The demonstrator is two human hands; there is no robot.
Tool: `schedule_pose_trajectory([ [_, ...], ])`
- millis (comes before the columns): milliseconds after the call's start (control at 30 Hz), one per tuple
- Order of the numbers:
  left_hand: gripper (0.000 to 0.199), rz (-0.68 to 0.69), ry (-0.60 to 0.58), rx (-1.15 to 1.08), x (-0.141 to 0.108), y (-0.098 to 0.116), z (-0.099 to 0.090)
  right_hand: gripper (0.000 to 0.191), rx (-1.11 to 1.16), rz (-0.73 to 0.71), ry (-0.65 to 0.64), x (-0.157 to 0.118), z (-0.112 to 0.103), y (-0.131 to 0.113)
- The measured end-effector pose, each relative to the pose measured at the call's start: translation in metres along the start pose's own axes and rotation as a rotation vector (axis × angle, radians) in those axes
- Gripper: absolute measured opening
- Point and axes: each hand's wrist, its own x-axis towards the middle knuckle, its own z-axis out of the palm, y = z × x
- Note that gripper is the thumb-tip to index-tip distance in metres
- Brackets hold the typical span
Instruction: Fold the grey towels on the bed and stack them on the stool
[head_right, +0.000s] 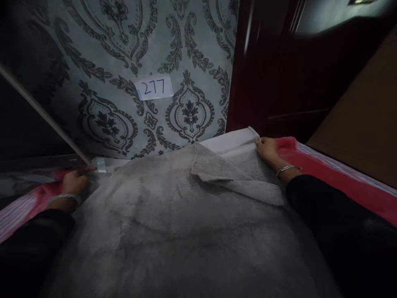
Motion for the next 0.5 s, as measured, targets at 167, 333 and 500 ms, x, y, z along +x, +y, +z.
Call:
schedule_pose_trajectory([
  [167,0.049,0.119,-0.072,0.399,0.006,0.0,0.015,0.047,-0.166,0.062,-0.014,0.006,0.018,0.018],
  [333,0.046,0.125,-0.189,0.481,0.013,-0.015,0.038,0.05,-0.239,0.055,-0.118,0.002,0.048,0.031],
  [500,0.047,0.194,-0.257,0.419,0.026,-0.028,0.046,0.039,-0.294,0.019,-0.162,-0.004,0.045,0.025],
])
